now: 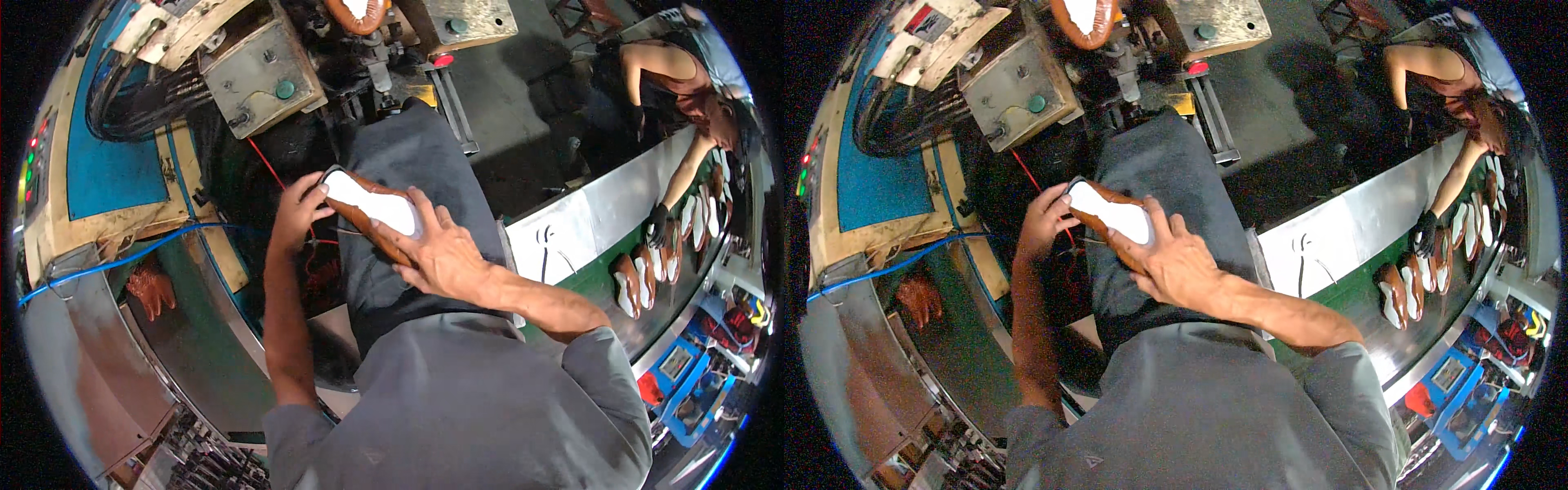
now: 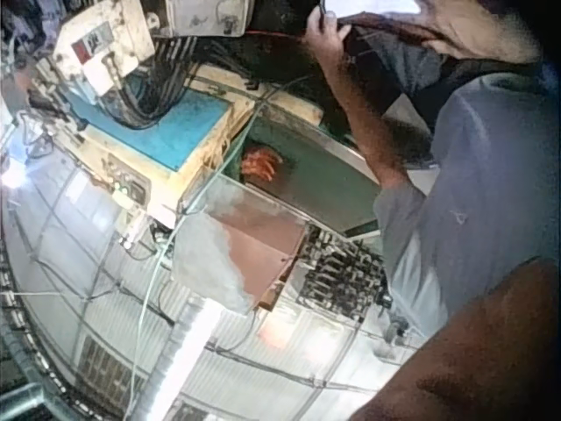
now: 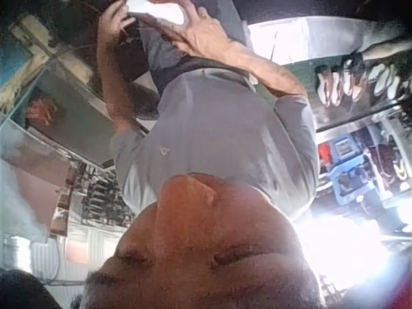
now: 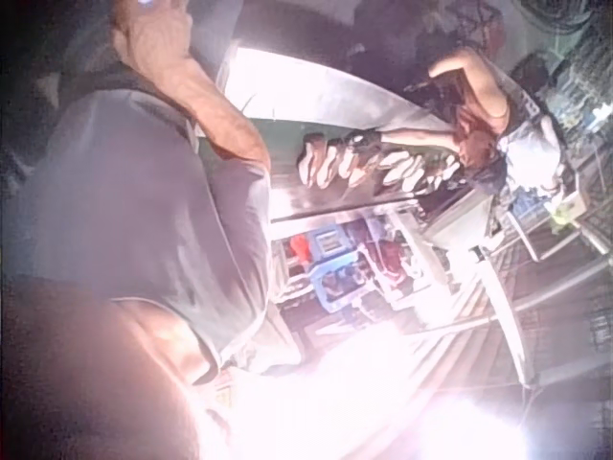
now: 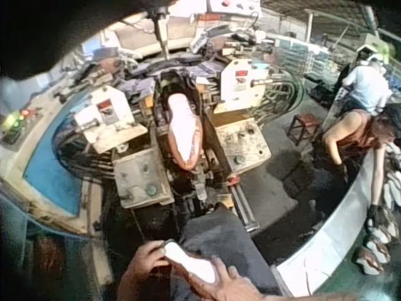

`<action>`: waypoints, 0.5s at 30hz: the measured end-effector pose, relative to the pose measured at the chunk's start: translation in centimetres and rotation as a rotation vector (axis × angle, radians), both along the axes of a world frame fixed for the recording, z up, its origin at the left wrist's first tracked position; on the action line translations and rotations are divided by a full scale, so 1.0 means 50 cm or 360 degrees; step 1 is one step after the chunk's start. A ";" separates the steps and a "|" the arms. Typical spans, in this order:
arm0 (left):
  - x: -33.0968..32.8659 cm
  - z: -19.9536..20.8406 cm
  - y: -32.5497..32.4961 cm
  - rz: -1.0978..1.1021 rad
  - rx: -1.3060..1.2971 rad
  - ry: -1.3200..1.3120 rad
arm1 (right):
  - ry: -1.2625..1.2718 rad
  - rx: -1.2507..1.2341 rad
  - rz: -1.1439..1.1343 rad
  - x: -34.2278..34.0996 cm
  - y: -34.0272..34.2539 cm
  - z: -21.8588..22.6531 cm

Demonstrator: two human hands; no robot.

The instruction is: Operating a lasting machine and using hand tools to assemble shoe uppers and soles.

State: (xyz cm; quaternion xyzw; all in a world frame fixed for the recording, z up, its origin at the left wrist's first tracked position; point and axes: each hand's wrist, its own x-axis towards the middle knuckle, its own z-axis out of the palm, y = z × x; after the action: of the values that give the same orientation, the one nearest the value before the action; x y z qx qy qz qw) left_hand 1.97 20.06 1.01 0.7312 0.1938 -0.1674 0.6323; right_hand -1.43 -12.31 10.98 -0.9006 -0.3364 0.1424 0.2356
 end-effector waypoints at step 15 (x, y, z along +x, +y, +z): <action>-0.001 -0.009 -0.070 0.0036 0.0877 -0.0576 | 0.0092 0.0131 0.0083 -0.016 -0.007 -0.022</action>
State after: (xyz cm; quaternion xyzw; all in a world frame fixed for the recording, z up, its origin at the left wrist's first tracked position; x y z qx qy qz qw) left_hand 1.90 16.55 0.56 0.8904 0.1243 0.0308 0.4368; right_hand -2.24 -12.67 9.88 -0.8766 -0.3584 0.1605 0.2782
